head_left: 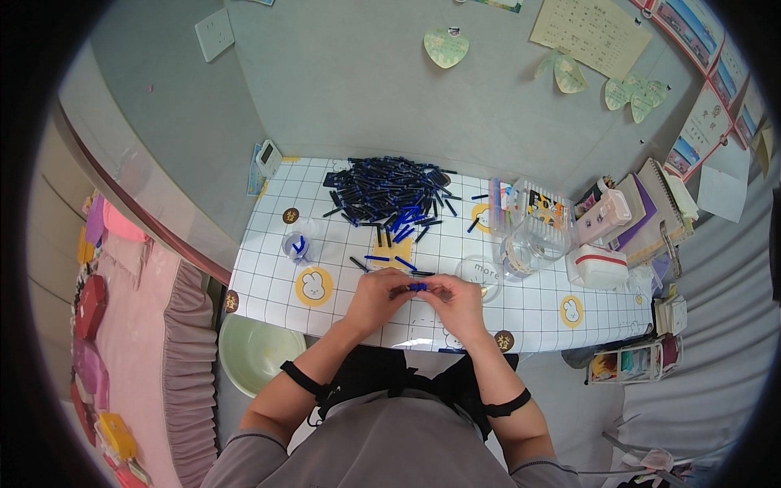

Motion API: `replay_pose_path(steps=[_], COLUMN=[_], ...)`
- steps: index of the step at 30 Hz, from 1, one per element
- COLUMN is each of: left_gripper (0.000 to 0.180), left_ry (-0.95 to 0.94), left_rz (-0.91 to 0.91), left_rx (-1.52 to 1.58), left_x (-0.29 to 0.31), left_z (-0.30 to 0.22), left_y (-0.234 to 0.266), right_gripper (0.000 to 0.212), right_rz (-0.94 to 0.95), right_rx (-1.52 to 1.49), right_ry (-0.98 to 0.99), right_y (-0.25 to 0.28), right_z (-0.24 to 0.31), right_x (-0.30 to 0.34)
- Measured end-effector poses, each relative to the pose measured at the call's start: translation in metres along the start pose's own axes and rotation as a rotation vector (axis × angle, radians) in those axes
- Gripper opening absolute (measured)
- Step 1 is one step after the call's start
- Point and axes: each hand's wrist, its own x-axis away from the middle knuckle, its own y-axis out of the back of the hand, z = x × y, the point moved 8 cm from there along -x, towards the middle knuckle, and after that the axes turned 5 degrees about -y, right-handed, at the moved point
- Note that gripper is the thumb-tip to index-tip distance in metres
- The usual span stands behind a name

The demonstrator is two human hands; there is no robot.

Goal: Organizing stationery and assembling blue pen components at a desk.

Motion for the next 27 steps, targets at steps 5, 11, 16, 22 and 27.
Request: replay_pose_path(steps=[5, 11, 16, 22, 27], left_gripper=[0.022, 0.023, 0.022, 0.021, 0.02], left_ry=[-0.079, -0.111, -0.045, -0.132, -0.156], left_rz=[-0.004, 0.009, 0.026, 0.024, 0.046], left_rx=[-0.028, -0.058, -0.031, -0.081, -0.081], left_x=[-0.001, -0.002, -0.001, -0.001, -0.004], left_z=[-0.008, -0.01, -0.005, -0.01, -0.015], left_y=[0.0, 0.003, 0.003, 0.004, 0.005], right_gripper=[0.027, 0.025, 0.028, 0.027, 0.025], right_rz=[0.019, -0.001, 0.006, -0.004, -0.023], right_rx=[-0.005, -0.002, 0.049, 0.086, 0.155], right_ry=[-0.036, 0.028, 0.05, 0.053, 0.1], right_y=[0.0, 0.002, 0.003, 0.001, 0.0], right_z=[-0.001, 0.005, 0.013, 0.01, 0.016], right_x=[0.002, 0.002, 0.002, 0.002, 0.004])
